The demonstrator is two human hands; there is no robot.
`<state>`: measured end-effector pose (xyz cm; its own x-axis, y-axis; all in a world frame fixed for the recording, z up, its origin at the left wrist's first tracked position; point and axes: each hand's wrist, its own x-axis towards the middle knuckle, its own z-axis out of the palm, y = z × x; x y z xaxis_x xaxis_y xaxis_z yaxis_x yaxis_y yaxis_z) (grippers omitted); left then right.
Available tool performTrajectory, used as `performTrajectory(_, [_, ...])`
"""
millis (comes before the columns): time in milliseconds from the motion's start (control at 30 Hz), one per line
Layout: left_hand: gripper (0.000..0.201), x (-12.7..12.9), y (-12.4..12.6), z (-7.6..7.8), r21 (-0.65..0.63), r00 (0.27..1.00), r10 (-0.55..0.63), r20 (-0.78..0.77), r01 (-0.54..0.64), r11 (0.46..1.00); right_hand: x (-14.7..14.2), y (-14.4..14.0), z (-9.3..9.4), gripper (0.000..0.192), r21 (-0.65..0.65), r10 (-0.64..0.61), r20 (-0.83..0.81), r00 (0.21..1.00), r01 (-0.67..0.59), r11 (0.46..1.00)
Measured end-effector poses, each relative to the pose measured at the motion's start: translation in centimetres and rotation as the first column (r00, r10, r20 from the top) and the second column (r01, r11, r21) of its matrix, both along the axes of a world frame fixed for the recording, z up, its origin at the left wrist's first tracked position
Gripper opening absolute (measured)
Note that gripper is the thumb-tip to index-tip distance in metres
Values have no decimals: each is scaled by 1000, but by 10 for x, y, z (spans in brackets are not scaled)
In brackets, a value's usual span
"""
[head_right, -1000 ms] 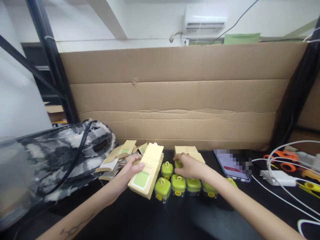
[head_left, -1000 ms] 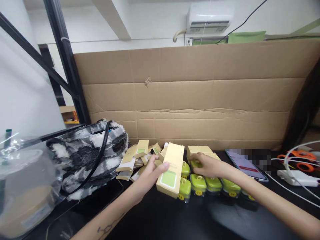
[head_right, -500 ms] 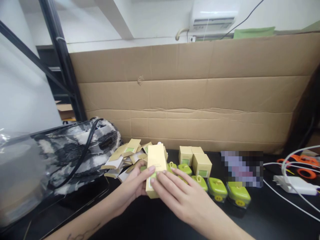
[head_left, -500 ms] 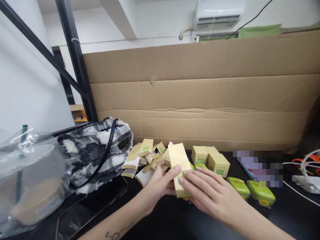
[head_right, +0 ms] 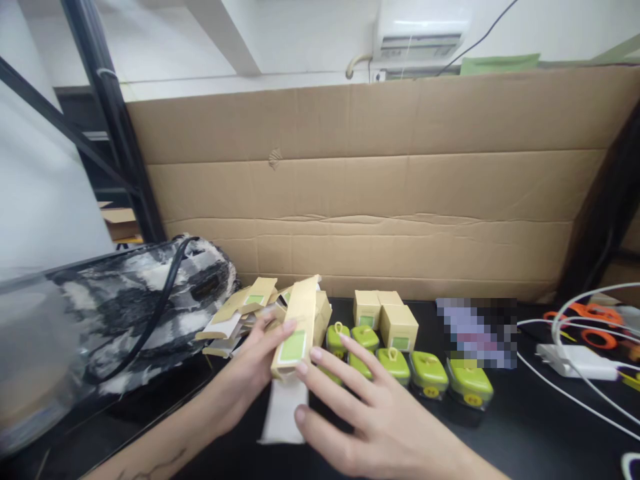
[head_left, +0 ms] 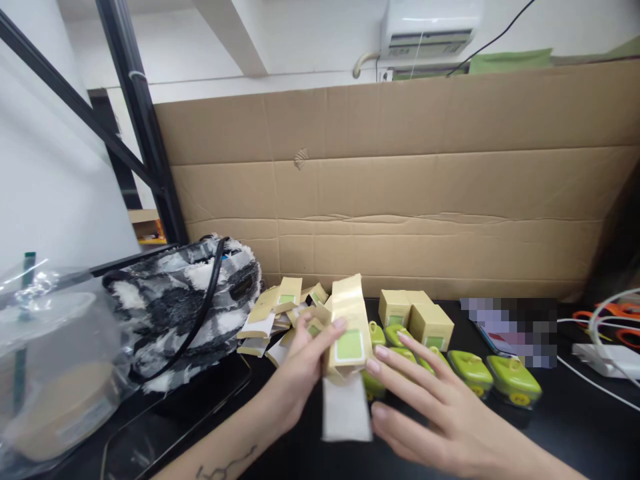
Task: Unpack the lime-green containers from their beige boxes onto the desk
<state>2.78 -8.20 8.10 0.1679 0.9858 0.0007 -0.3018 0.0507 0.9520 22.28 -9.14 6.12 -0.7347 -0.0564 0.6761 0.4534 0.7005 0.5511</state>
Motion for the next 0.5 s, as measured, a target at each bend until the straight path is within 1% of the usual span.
performTrajectory(33, [58, -5, 4, 5, 67, 995, 68, -67, -63, 996, 5, 4, 2, 25, -24, -13, -20, 1000, 12, 1000])
performTrajectory(67, [63, -11, 10, 10, 174, 969, 161, -187, -129, 976, 12, 10, 5, 26, -76, -59, -51, 997, 55, 996])
performTrajectory(100, [67, -18, 18, 18, 301, 908, 267, -324, -168, 939, 20, 18, 8, 25, -148, -133, -78, 988, 121, 982])
performTrajectory(133, [68, -27, 27, 26, 445, 800, 397, -450, -184, 876, 29, 26, 12, 25, -230, -230, -95, 969, 204, 952])
performTrajectory(167, [66, -36, 37, 35, 600, 597, 551, -583, -140, 787, 38, 36, 15, 25, -307, -327, -93, 941, 285, 908])
performTrajectory(200, [65, -46, 47, 45, 650, 488, 609, -625, -106, 753, 48, 45, 16, 26, -361, -400, -79, 913, 348, 865])
performTrajectory(233, [61, -55, 59, 54, 666, 421, 630, -652, -77, 742, 58, 54, 17, 29, -401, -459, -60, 887, 399, 824])
performTrajectory(267, [58, -63, 70, 61, 661, 346, 629, -696, -31, 749, 67, 62, 16, 34, -432, -502, -37, 864, 439, 788])
performTrajectory(333, [53, -75, 89, 72, 596, 198, 576, -793, 59, 801, 81, 75, 12, 41, -487, -562, 27, 826, 502, 715])
performTrajectory(400, [45, -82, 102, 76, 499, 33, 498, -866, 110, 860, 91, 82, 6, 38, -531, -589, 103, 802, 545, 649])
performTrajectory(433, [39, -83, 106, 76, 459, -47, 467, -883, 122, 880, 93, 83, 4, 34, -548, -592, 137, 794, 558, 623])
performTrajectory(500, [30, -83, 108, 76, 412, -190, 433, -881, 142, 900, 94, 84, 4, 28, -577, -594, 187, 782, 577, 578])
